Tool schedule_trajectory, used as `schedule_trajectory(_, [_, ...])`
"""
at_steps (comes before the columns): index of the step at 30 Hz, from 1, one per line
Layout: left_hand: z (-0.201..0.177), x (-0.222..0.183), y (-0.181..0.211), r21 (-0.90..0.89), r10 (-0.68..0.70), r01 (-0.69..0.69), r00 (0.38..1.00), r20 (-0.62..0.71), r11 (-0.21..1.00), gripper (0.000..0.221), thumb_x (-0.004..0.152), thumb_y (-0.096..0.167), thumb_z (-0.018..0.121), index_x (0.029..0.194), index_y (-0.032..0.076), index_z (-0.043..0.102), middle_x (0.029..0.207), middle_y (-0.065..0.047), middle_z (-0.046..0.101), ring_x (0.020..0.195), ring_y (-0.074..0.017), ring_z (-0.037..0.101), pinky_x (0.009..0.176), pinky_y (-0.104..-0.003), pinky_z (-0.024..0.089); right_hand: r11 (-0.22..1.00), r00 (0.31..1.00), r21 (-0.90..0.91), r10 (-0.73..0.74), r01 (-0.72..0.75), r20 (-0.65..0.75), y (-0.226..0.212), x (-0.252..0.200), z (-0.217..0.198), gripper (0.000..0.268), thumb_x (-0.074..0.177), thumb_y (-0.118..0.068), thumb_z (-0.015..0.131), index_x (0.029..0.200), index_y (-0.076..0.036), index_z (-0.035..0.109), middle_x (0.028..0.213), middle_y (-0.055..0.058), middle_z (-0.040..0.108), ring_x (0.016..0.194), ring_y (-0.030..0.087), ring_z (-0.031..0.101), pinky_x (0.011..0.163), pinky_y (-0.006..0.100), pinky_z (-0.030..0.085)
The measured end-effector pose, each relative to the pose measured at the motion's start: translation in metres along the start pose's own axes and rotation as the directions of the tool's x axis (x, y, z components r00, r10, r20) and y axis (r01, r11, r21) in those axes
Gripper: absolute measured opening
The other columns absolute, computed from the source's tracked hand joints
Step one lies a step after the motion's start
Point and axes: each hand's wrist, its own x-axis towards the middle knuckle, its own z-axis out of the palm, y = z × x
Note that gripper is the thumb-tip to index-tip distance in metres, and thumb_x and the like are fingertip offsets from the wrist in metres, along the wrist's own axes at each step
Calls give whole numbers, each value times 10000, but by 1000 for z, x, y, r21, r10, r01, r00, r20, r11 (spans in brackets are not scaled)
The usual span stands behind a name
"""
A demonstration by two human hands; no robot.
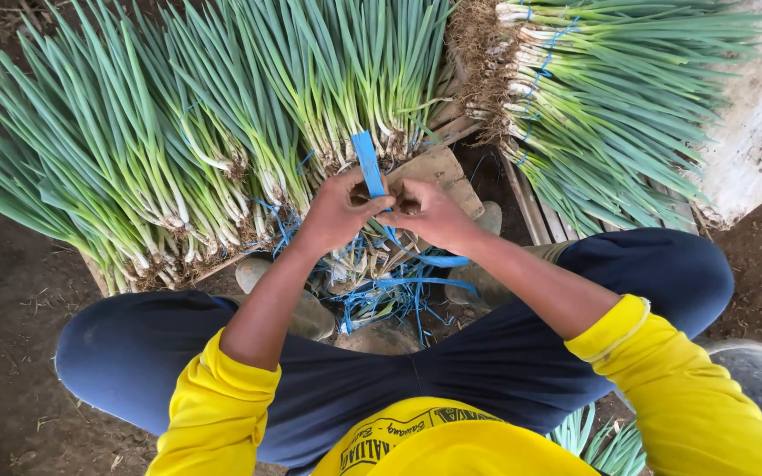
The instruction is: Tying bundles of green onions with blue plastic strips while sitting on the ground.
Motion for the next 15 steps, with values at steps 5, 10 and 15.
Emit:
schedule_trajectory(5, [-20,6,-3,33,-105,112,980,-167,993,175,1061,149,840,1162,37,751,1115,-192,753,1039,-342,774,897,-493,672,841,900,-533,300,-93,316,37,4,-27,328,977,-298,729,1048,23,729,938,231,735,888,329,712,838,466,592])
schedule_trajectory(10, [-20,5,4,-4,-132,137,948,-290,991,234,950,162,964,1060,94,770,980,-109,755,898,-214,747,743,-377,652,509,760,-860,554,13,339,248,24,-55,442,976,-275,577,1131,109,730,1098,365,723,1062,525,685,942,602,543])
schedule_trajectory(15, [-7,10,-2,-22,-14,9,961,-276,1000,225,994,137,928,1024,73,714,885,-131,687,841,-230,672,684,-443,570,281,735,-944,675,-176,64,362,53,-58,413,1033,-63,394,1323,12,678,1135,278,715,853,344,705,754,433,581])
